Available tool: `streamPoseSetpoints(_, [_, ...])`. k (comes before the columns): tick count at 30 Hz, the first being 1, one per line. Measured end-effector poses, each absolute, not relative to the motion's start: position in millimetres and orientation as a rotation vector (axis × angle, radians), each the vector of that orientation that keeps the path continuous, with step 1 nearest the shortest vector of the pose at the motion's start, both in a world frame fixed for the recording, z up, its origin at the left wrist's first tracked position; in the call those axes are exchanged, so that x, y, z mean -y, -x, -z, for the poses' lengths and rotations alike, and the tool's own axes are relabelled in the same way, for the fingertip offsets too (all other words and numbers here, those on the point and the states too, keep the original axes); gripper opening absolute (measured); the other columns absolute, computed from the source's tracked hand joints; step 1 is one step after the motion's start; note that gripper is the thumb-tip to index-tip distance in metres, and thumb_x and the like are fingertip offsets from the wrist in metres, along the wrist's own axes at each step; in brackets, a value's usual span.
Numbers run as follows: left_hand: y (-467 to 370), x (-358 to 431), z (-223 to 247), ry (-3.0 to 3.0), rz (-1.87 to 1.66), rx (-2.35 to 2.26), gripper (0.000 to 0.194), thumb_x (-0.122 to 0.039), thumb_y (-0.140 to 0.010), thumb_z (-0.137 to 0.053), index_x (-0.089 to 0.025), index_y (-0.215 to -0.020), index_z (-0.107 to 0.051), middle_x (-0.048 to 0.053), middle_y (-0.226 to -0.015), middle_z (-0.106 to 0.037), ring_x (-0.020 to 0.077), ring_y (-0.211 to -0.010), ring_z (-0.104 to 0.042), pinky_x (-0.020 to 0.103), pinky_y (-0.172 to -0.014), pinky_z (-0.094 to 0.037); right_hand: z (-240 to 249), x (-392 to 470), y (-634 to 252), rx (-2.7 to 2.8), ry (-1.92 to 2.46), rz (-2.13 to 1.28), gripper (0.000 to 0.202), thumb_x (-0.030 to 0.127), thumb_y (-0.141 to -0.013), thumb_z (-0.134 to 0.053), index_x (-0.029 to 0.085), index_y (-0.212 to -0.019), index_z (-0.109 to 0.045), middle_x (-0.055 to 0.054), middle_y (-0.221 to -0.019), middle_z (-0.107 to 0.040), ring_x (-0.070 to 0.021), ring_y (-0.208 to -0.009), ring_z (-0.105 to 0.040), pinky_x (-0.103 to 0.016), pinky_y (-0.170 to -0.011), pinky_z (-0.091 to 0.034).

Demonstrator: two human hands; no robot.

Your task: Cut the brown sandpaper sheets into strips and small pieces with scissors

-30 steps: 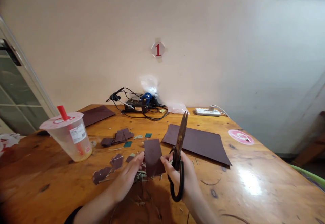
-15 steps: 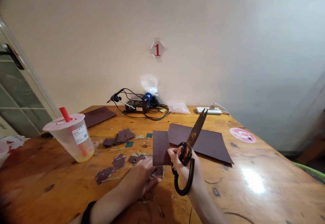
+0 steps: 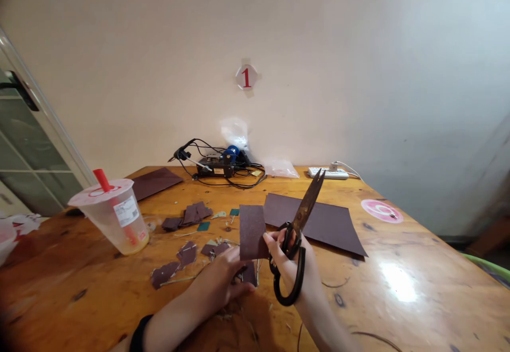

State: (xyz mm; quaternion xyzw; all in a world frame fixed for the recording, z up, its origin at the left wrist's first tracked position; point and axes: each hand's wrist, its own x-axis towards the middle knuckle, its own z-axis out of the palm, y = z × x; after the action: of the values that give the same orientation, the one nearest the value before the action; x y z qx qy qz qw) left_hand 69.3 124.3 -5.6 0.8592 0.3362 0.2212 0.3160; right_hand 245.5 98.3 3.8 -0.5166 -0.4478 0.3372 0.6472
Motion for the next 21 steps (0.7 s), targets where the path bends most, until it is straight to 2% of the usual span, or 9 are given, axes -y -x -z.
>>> streamPoseSetpoints(5, [-68.1,-124.6,5.9,-2.349,-0.541,-0.936,0.036,-0.018,-0.076,-0.070,-0.023,-0.111,-0.065,0.009,-0.114,-0.067,0.0309,-0.116,-0.055,0.045,-0.103,-0.039,0.7,-98.6,-244.3,1.044,1.202,-0.763,0.050,0.059,-0.065,-0.074,0.021,-0.065,-0.042,-0.003,-0.065,-0.060,-0.0116,-0.050,-0.045,-0.026,-0.047,-0.039])
streamPoseSetpoints(10, [-68.6,-121.9,3.1,-2.413,-0.502,-0.965,0.034,-0.018,-0.078,-0.067,-0.023,-0.111,-0.064,0.010,-0.117,-0.066,0.0299,-0.114,-0.057,0.041,-0.099,-0.043,-1.2,-97.3,-242.5,1.031,1.205,-0.798,0.051,0.061,-0.063,-0.074,0.021,-0.066,-0.042,-0.006,-0.070,-0.062,-0.0110,-0.049,-0.044,-0.026,-0.046,-0.039])
streamPoseSetpoints(16, [-68.9,-118.5,8.8,-2.526,-0.382,-1.198,0.015,-0.022,-0.087,-0.056,-0.019,-0.098,-0.067,0.010,-0.097,-0.072,0.0250,-0.087,-0.068,0.034,-0.076,-0.054,4.7,-98.5,-244.1,1.013,1.191,-0.799,0.051,0.060,-0.064,-0.075,0.021,-0.067,-0.042,-0.006,-0.072,-0.062,-0.0103,-0.048,-0.044,-0.025,-0.045,-0.039])
streamPoseSetpoints(18, [-67.1,-118.2,9.7,-2.627,-0.442,-1.218,0.014,-0.019,-0.089,-0.053,-0.018,-0.089,-0.066,0.010,-0.088,-0.072,0.0238,-0.079,-0.070,0.032,-0.070,-0.055,4.9,-98.4,-244.5,1.014,1.181,-0.788,0.050,0.058,-0.065,-0.076,0.021,-0.068,-0.043,-0.005,-0.073,-0.062,-0.0100,-0.048,-0.045,-0.024,-0.045,-0.040])
streamPoseSetpoints(21, [-59.7,-122.5,6.3,-2.769,-0.734,-1.158,0.016,-0.016,-0.090,-0.049,-0.017,-0.086,-0.065,0.008,-0.082,-0.072,0.0221,-0.074,-0.070,0.030,-0.066,-0.056,1.2,-97.9,-244.7,1.000,1.153,-0.798,0.050,0.057,-0.064,-0.077,0.021,-0.067,-0.043,-0.003,-0.069,-0.062,-0.0100,-0.046,-0.046,-0.024,-0.043,-0.041])
